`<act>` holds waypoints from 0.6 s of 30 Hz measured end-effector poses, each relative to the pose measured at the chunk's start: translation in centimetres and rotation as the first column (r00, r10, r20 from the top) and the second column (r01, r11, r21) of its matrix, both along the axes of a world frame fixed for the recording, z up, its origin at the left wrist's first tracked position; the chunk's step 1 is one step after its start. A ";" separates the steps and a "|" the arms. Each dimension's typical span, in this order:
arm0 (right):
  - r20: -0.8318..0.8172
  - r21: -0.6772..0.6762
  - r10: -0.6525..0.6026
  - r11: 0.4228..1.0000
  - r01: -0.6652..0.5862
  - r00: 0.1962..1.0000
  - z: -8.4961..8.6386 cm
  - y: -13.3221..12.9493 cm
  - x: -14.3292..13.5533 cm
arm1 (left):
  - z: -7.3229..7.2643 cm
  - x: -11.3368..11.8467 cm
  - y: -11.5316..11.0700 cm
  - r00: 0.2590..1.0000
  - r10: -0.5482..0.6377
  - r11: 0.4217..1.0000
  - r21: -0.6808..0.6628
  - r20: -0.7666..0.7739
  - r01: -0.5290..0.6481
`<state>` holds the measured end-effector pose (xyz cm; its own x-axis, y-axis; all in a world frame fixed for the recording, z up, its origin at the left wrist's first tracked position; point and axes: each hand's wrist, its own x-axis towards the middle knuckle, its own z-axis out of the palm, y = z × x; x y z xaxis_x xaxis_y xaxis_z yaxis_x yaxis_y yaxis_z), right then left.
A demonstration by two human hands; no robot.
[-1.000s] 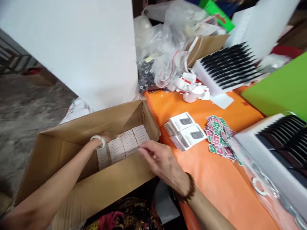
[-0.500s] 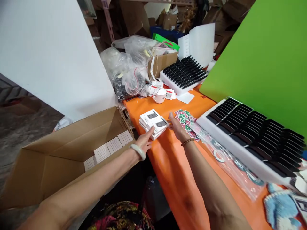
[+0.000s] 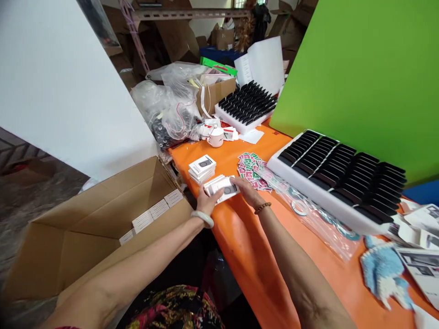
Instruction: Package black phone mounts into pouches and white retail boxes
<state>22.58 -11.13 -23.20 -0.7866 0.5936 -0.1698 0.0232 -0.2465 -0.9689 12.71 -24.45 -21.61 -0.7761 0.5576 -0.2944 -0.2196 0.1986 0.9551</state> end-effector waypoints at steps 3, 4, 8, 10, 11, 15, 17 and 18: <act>-0.052 0.026 -0.100 0.994 0.102 0.994 -0.8 -1.2 2.5 | -0.9 1.4 -1.8 0.953 -0.159 0.987 -0.053 -0.257 0.150; -0.061 0.044 -0.124 0.991 0.127 0.990 -1.1 -1.5 3.0 | -1.3 1.6 -2.3 0.928 -0.208 0.978 -0.043 -0.309 0.205; -0.090 0.066 -0.184 0.980 0.190 0.979 -2.1 -1.9 3.0 | -2.5 1.4 -2.7 0.856 -0.288 0.951 -0.024 -0.429 0.308; -0.118 0.005 -0.220 0.975 0.222 0.968 -2.0 -1.9 2.1 | -2.8 1.3 -2.4 0.840 -0.310 0.942 -0.022 -0.445 0.336; -0.122 -0.032 -0.229 0.973 0.227 0.966 -1.8 -2.0 1.7 | -2.8 1.3 -2.1 0.838 -0.321 0.936 -0.015 -0.442 0.351; -0.084 -0.095 -0.172 0.982 0.164 0.982 -0.9 -3.2 0.6 | -2.4 1.9 -1.5 0.863 -0.324 0.931 0.034 -0.388 0.364; -0.060 -0.088 -0.151 0.985 0.145 0.987 -0.6 -3.8 0.6 | -2.2 2.1 -1.5 0.866 -0.329 0.930 0.032 -0.377 0.367; -0.046 -0.075 -0.151 0.986 0.147 0.988 -0.5 -4.0 0.6 | -2.1 2.1 -1.5 0.861 -0.340 0.927 0.022 -0.379 0.376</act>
